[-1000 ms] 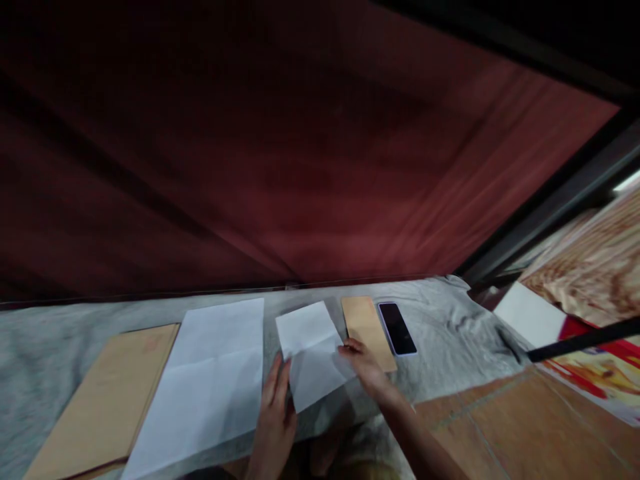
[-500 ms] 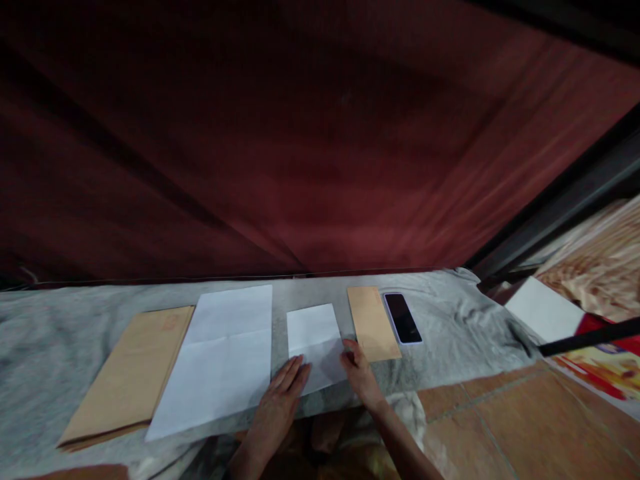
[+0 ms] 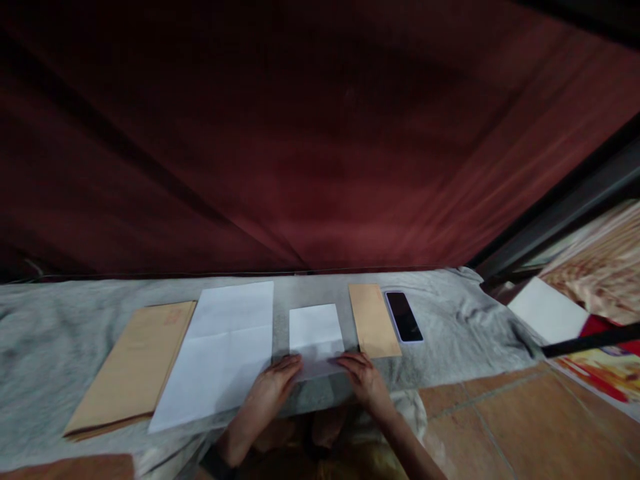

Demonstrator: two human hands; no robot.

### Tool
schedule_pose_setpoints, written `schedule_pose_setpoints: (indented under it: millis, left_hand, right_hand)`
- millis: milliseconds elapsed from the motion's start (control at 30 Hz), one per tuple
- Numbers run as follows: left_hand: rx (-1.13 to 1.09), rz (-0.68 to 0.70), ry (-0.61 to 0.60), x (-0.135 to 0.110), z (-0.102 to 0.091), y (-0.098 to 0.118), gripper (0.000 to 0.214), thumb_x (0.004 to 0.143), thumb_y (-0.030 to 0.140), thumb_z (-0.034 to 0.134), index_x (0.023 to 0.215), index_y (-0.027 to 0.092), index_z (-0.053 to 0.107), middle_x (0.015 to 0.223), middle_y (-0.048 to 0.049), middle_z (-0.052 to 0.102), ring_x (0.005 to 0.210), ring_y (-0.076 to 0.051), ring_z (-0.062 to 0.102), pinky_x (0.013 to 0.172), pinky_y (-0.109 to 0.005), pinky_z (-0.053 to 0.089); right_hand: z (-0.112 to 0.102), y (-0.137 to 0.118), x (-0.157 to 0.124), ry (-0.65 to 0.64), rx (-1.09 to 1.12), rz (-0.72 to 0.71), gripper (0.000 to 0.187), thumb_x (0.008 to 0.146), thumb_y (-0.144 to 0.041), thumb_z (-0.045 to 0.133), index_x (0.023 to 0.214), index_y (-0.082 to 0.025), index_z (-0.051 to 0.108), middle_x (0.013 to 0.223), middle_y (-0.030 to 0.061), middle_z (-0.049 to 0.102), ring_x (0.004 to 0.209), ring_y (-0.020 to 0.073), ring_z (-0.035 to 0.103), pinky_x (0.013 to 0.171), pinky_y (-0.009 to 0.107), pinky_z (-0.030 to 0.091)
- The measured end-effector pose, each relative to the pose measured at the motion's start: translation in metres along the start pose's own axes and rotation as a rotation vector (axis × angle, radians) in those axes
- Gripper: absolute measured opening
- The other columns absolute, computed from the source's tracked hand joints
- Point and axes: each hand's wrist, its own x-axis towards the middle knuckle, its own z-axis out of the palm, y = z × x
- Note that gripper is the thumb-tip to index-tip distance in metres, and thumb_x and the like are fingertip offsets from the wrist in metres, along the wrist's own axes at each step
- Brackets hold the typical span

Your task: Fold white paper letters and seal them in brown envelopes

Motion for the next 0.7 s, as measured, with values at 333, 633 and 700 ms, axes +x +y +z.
schedule_pose_setpoints:
  millis: [333,633,700]
  left_hand:
    - [-0.254,-0.196,0.077,0.023,-0.019,0.003,0.027,0.092,0.031,0.051,0.084,0.021,0.074,0.122,-0.0089,0.074,0.11,-0.023,0.07,0.1,-0.037,0.054]
    - [-0.233,-0.453,0.232,0.032,-0.005,0.007,0.026,0.095,0.028,0.046,0.099,0.023,0.071,0.098,-0.0041,0.078,0.092,-0.02,0.073,0.086,-0.031,0.055]
    - [-0.178,-0.462,0.26,0.035,-0.002,0.01,0.026,0.097,0.027,0.045,0.1,0.022,0.069,0.099,-0.0057,0.078,0.093,-0.021,0.073,0.086,-0.032,0.055]
  right_hand:
    - [0.005,-0.005,0.023,0.096,0.027,0.121,0.026,0.092,-0.025,0.054,0.111,-0.02,0.072,0.106,0.0105,0.075,0.1,0.0255,0.07,0.091,0.037,0.055]
    - [0.003,0.004,0.049,0.136,0.043,0.192,0.019,0.089,-0.027,0.051,0.081,-0.02,0.067,0.072,0.0035,0.07,0.071,0.0193,0.065,0.067,0.027,0.049]
    - [0.006,0.004,0.054,0.153,-0.038,0.215,0.019,0.09,-0.027,0.051,0.08,-0.021,0.066,0.071,0.0037,0.07,0.069,0.0194,0.065,0.067,0.027,0.047]
